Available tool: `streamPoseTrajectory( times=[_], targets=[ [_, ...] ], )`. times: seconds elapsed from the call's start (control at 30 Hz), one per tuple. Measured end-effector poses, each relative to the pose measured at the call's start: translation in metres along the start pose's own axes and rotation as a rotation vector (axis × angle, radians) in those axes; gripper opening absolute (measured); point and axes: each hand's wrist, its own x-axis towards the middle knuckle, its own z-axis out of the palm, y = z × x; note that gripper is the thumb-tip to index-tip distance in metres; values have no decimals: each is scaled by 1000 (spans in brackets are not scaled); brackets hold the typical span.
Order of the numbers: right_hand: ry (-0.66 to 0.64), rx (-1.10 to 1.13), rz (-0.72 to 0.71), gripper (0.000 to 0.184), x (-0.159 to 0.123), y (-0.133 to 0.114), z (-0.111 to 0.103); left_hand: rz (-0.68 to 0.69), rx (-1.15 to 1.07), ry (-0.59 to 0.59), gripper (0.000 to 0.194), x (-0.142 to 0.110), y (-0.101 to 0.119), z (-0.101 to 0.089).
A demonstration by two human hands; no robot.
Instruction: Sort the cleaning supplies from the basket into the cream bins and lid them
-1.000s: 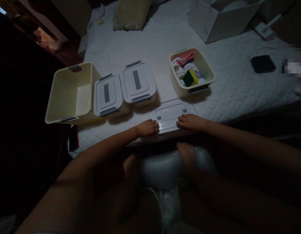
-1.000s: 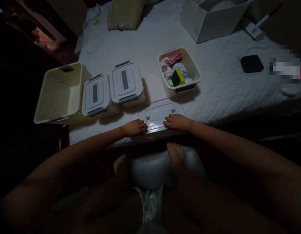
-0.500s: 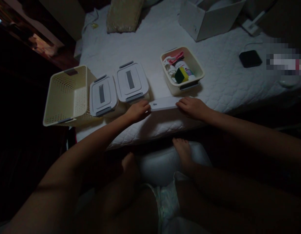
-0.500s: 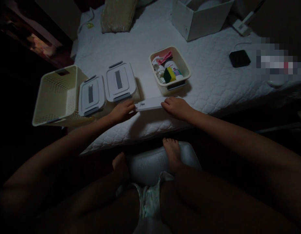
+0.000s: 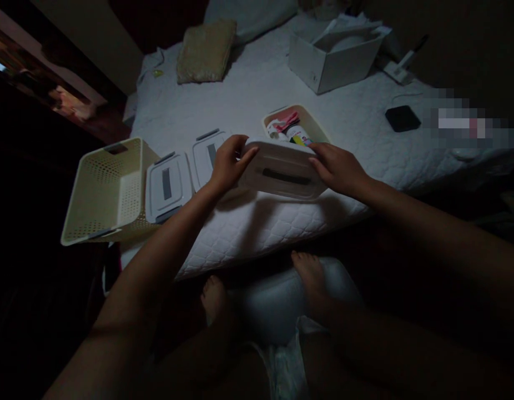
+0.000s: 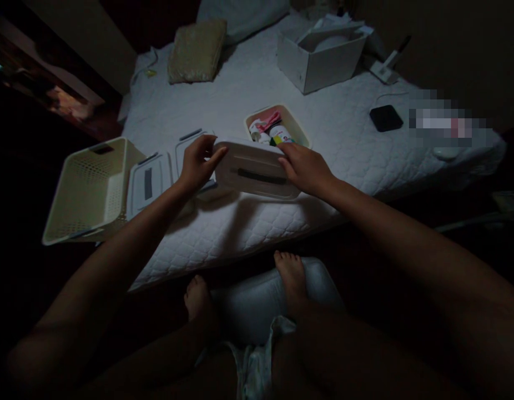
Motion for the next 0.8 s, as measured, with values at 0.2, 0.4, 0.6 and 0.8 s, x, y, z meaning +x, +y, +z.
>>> streamPoseTrajectory(
  times=[0.2, 0.4, 0.6, 0.8],
  targets=[
    [96, 34, 84, 35, 22, 20, -18, -24, -84, 83, 58, 31, -9, 17],
    [359, 204, 358, 32, 58, 69, -26, -254, -246, 239, 59, 43, -11, 47],
    [354, 390, 557, 34, 83, 103, 8, -428, -470, 220, 43, 49, -3, 81],
    [249, 432, 651, 28, 106, 109, 38, -444, -564, 207, 31, 55, -5, 93]
  ],
)
